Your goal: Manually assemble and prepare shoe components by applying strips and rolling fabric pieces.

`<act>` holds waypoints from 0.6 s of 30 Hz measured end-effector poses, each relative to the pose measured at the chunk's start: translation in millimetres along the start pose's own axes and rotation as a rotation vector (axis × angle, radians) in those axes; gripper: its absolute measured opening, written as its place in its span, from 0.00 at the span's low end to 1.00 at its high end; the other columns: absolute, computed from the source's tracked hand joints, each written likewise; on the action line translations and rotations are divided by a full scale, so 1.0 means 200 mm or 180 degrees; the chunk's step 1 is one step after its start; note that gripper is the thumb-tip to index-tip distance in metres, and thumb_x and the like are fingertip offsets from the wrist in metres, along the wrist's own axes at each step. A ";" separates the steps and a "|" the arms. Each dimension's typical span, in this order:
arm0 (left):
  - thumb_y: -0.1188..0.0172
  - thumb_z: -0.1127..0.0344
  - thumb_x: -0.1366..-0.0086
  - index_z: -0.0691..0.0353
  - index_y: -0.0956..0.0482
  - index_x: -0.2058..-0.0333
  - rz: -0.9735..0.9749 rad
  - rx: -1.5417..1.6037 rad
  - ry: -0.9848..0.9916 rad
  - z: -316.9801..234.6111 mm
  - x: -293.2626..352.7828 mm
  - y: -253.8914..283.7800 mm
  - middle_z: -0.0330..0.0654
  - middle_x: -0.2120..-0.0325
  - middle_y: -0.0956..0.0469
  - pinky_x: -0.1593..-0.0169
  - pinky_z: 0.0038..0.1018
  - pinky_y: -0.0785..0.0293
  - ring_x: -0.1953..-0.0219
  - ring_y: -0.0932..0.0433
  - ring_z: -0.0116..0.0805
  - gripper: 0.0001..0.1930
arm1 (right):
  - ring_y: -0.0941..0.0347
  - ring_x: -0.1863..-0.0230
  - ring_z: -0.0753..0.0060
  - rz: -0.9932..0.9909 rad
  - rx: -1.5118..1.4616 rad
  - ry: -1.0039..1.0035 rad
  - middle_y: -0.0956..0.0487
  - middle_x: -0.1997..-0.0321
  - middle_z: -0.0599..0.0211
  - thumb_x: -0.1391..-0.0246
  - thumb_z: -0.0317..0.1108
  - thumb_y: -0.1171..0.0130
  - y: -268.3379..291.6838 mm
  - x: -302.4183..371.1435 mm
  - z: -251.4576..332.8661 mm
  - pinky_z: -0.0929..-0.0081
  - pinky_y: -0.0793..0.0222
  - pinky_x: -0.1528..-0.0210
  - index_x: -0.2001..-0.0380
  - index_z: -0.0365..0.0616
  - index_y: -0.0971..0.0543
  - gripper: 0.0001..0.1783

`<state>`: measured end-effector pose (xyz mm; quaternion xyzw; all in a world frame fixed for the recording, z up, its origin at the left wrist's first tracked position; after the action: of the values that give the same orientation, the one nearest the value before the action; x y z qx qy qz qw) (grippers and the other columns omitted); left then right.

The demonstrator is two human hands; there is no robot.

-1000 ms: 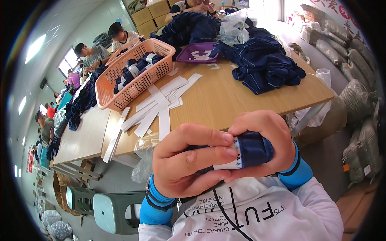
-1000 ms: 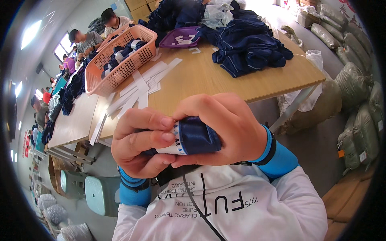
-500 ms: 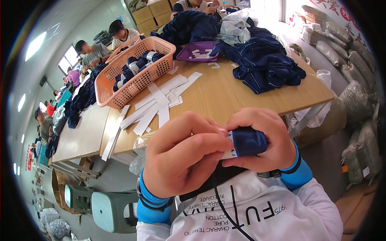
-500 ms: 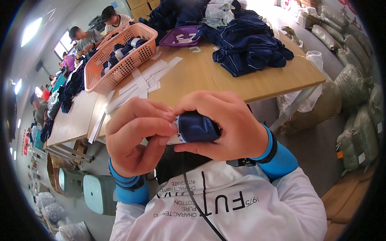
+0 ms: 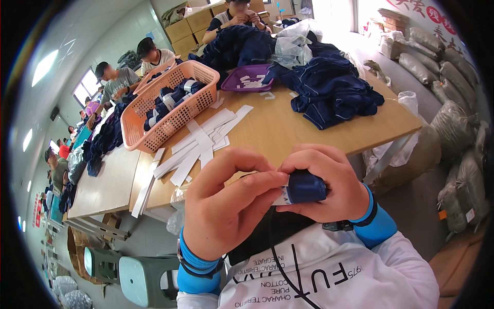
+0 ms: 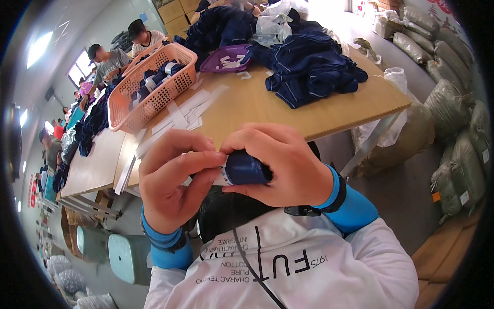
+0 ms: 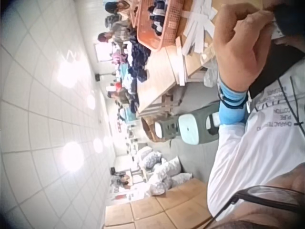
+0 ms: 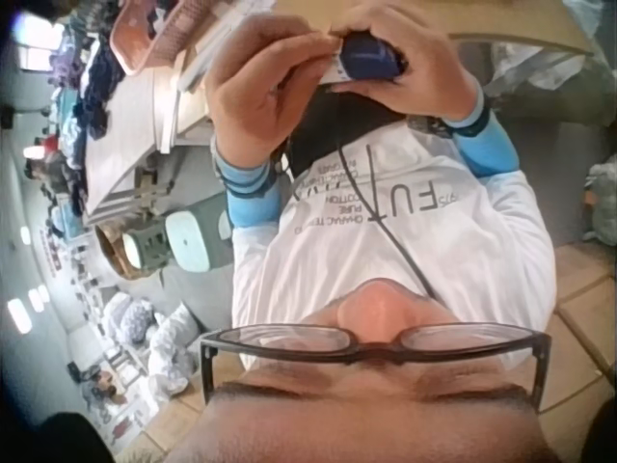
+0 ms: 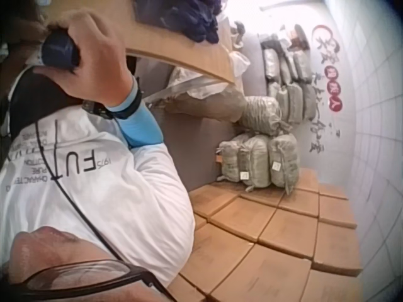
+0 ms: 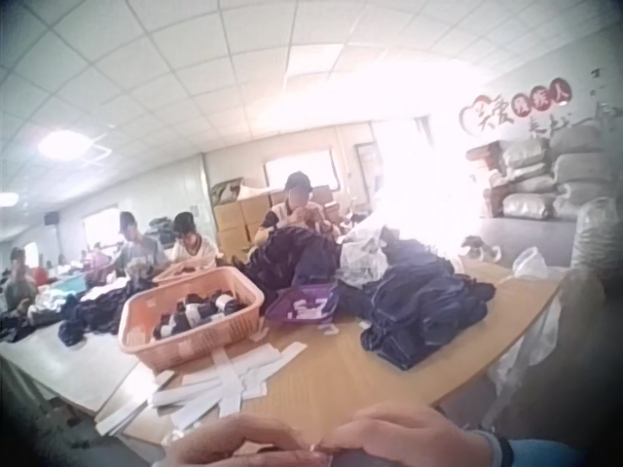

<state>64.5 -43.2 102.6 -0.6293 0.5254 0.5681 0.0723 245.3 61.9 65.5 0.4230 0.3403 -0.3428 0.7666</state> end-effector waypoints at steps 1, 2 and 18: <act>0.29 0.83 0.44 0.66 0.12 0.60 0.0164 -0.0097 0.0084 0.00 -0.01 0.01 0.47 0.62 0.17 0.58 0.30 0.19 0.61 0.15 0.38 0.13 | 0.19 0.60 0.48 -0.0004 0.0010 0.0008 0.17 0.59 0.59 0.56 0.36 0.16 0.00 0.00 0.00 0.61 0.24 0.58 0.53 0.43 0.19 0.28; 0.28 0.82 0.44 0.66 0.11 0.60 0.0327 -0.0195 0.0168 -0.01 -0.01 0.02 0.46 0.63 0.17 0.58 0.29 0.20 0.61 0.15 0.38 0.12 | 0.19 0.60 0.48 -0.0008 0.0025 -0.0051 0.17 0.60 0.60 0.56 0.36 0.16 -0.01 0.01 0.00 0.61 0.24 0.59 0.54 0.43 0.20 0.28; 0.26 0.84 0.47 0.66 0.11 0.62 -0.0130 -0.0525 -0.0232 -0.01 0.03 -0.03 0.44 0.71 0.18 0.62 0.29 0.17 0.66 0.12 0.42 0.13 | 0.19 0.57 0.48 0.0030 0.0437 0.0019 0.17 0.57 0.61 0.57 0.37 0.17 -0.01 0.00 0.01 0.59 0.25 0.55 0.54 0.46 0.19 0.28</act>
<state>67.8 -45.4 95.1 -0.6226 0.4609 0.6303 0.0509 244.9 59.4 64.9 0.4772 0.3162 -0.3605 0.7365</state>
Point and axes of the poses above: each hand's wrist, its own x-axis away from the middle knuckle, its own y-axis out of the back of the hand, z = x × y, the point moved 2 cm from there along -x, towards the middle knuckle
